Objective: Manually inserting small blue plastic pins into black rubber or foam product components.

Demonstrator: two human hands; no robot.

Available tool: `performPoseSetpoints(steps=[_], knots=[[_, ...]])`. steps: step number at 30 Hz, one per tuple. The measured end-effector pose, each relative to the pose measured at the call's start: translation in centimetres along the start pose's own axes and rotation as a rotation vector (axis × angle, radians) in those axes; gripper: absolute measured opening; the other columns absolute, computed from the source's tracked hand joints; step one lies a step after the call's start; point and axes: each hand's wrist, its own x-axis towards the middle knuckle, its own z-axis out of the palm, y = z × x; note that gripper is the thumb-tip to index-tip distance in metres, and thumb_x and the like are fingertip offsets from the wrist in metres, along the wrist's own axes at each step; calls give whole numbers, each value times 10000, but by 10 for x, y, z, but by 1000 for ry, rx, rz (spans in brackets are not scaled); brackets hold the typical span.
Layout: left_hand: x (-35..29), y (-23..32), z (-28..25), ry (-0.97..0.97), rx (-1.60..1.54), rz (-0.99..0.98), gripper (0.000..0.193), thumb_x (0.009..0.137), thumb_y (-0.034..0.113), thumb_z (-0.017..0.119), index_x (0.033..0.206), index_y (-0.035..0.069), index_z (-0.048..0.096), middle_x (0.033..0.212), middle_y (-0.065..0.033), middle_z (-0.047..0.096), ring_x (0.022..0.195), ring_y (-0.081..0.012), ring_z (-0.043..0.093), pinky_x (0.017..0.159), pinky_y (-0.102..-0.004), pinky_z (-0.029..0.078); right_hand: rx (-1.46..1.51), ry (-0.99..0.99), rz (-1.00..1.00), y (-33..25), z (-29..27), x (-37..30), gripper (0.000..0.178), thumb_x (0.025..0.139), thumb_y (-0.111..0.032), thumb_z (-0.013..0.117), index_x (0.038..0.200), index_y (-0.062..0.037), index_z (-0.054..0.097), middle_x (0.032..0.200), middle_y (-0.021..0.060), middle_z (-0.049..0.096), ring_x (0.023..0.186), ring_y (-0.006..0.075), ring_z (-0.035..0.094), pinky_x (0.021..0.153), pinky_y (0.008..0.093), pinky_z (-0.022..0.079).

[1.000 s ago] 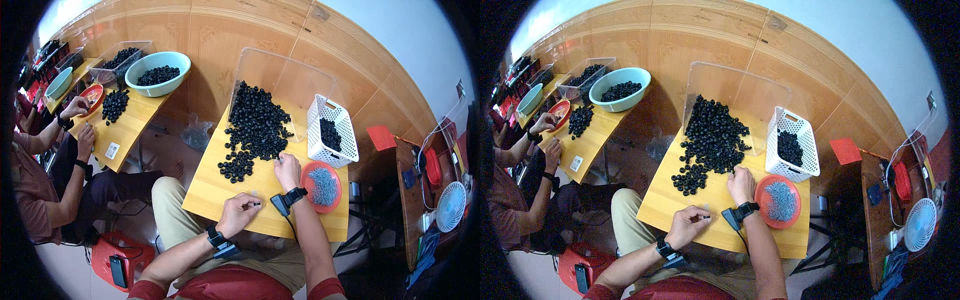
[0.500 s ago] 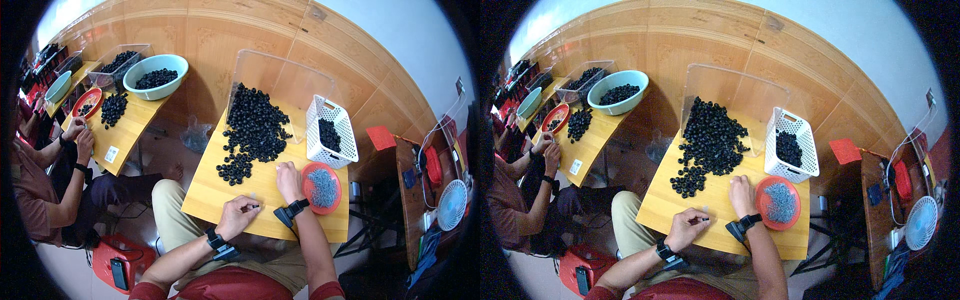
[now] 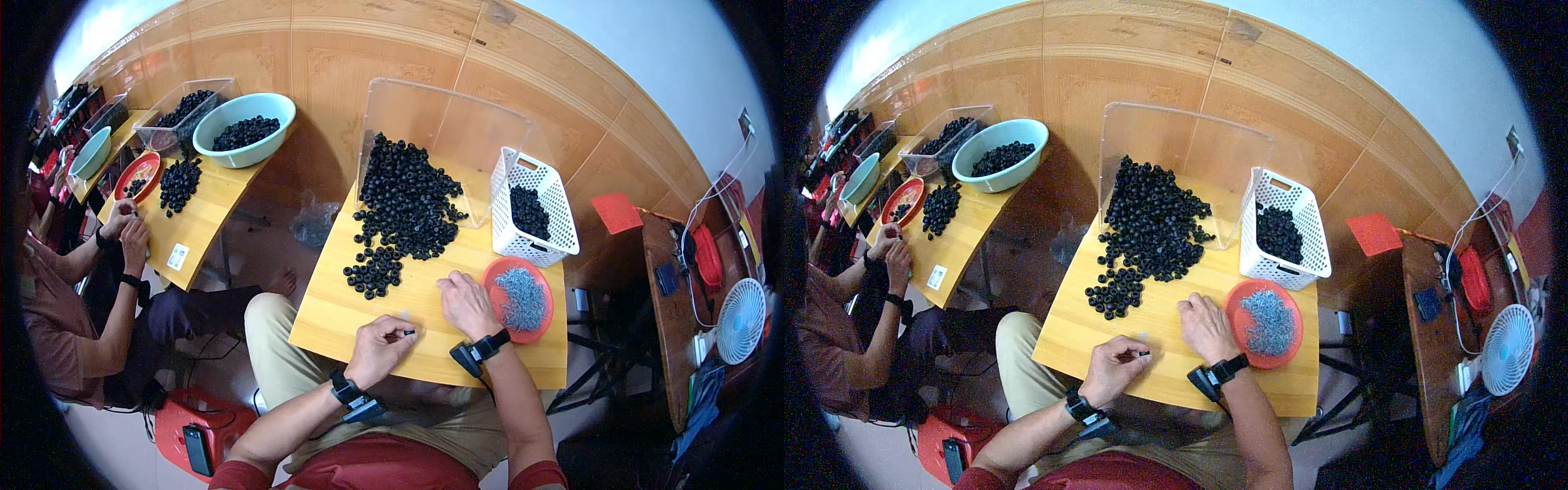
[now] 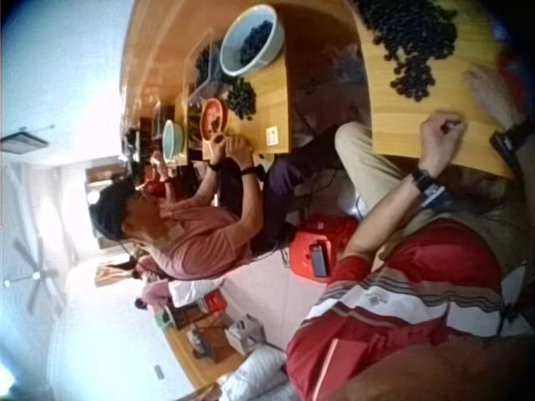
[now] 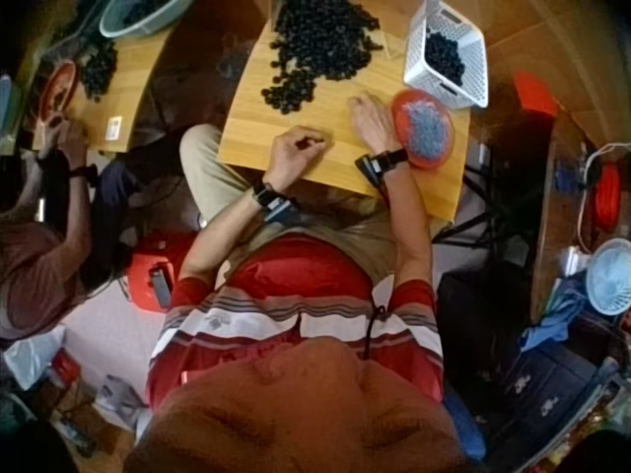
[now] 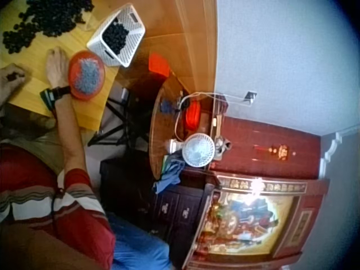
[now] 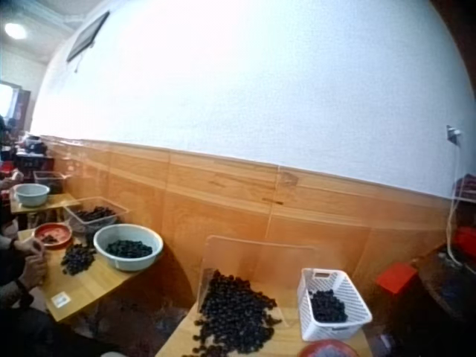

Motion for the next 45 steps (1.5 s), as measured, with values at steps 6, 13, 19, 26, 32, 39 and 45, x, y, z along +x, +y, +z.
performPoseSetpoints(steps=[6,13,19,26,32,39,45], knots=[[0,1,0,-5,22,-4,146,828,77,752,950,8,712,858,-67,683,709,-97,630,656,-235,520,51,-29,12,8,3,-4,169,872,-76,486,968,2,602,976,203,590,952,368,608,811,469,518],[-1,-4,0,-1,15,9,151,826,79,754,955,10,715,843,-63,681,686,-95,611,634,-238,508,72,5,-17,12,6,-8,146,916,-118,540,990,-13,609,912,179,593,897,380,620,787,480,510],[-1,-2,-1,-10,32,17,152,822,81,757,949,9,716,836,-64,679,688,-94,612,635,-237,508,209,-91,6,8,-8,-5,131,890,-103,526,937,5,583,934,223,603,879,393,620,793,495,507],[-1,-5,-1,-5,13,8,148,828,87,757,948,9,719,832,-63,675,683,-91,606,632,-228,504,220,-38,-40,11,-4,-9,145,893,-112,531,916,-4,625,925,197,608,880,384,625,772,483,517],[-2,-6,-2,-3,-5,16,142,829,79,755,947,9,720,839,-62,675,681,-89,602,631,-226,501,333,3,15,6,-6,-11,195,901,-123,581,1047,-28,669,972,172,599,899,365,628,802,453,525],[-1,-4,-2,-14,2,18,144,823,76,757,946,12,720,848,-63,672,686,-95,603,635,-231,502,254,-79,21,15,1,-8,205,912,-130,579,1066,-29,670,998,175,607,927,367,630,813,458,523],[-1,-8,-3,-3,18,32,145,816,76,759,942,16,722,847,-69,670,671,-105,600,625,-238,501,177,-117,4,4,-6,-6,188,931,-140,509,992,-17,637,972,202,611,930,381,630,808,475,520]])
